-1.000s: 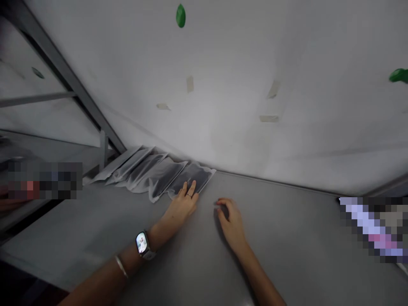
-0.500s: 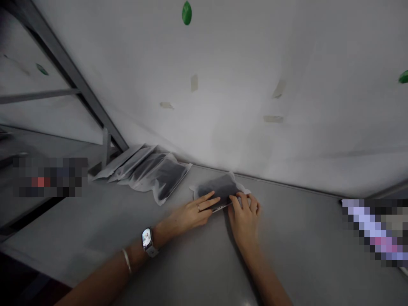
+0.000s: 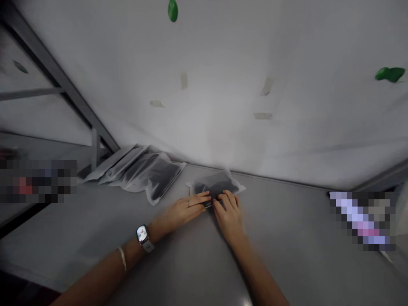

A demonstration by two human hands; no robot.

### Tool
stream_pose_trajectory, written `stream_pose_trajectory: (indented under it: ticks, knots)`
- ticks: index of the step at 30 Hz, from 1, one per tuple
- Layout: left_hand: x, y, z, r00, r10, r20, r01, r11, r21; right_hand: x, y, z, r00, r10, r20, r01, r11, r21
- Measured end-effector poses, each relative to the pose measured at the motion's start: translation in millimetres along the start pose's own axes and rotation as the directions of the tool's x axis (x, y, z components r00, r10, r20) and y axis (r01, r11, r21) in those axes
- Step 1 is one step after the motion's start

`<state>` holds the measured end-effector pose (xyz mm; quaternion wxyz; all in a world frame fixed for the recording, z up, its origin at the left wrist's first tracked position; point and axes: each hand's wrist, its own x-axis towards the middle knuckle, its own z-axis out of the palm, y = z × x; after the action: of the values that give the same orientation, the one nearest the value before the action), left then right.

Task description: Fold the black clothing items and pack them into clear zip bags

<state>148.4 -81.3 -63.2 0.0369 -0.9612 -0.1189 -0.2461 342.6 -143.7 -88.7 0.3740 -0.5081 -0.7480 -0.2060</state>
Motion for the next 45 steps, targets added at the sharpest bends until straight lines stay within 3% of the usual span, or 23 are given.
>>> stream_pose_trajectory:
  ticks: [4,8,14,18,24,27,31,37,45]
  knots:
    - [1,-1,0.8,0.996,-0.084,0.025,0.086,0.990,-0.109,0,2,2,0.999,-0.040,0.011,0.040,0.999,-0.005]
    - [2,-4,4.5,0.986,-0.169,-0.017,0.164,0.973,-0.160,-2,2,3,1.000,-0.007,0.009,0.007,0.999,-0.043]
    - [3,-3,0.9,0.974,-0.136,-0.183,0.127,0.990,-0.057,-1,10,-4,0.996,0.094,-0.010,-0.094,0.991,-0.099]
    - [6,3,0.1,0.961,-0.118,-0.249,0.115,0.993,-0.028,2,10,-8,0.996,0.084,-0.037,-0.086,0.993,-0.076]
    - [5,5,6.0,0.977,-0.099,-0.189,0.088,0.994,-0.062,5,-7,-5,0.997,-0.073,0.003,0.073,0.994,0.078]
    - [4,5,5.5,0.985,-0.066,-0.162,0.064,0.998,-0.016,2,-9,-1,0.996,-0.092,0.004,0.091,0.994,0.063]
    - [2,1,3.7,0.986,-0.042,-0.163,0.052,0.997,0.058,-1,8,-2,0.999,-0.024,0.025,0.025,0.999,-0.040]
    - [-1,-12,2.6,0.952,-0.093,-0.290,0.098,0.995,0.002,-4,48,-12,0.994,0.113,0.014,-0.108,0.977,-0.181]
    - [1,-10,-5.5,0.887,-0.258,-0.383,0.236,0.966,-0.103,-15,81,-21,0.965,0.252,-0.067,-0.261,0.941,-0.217]
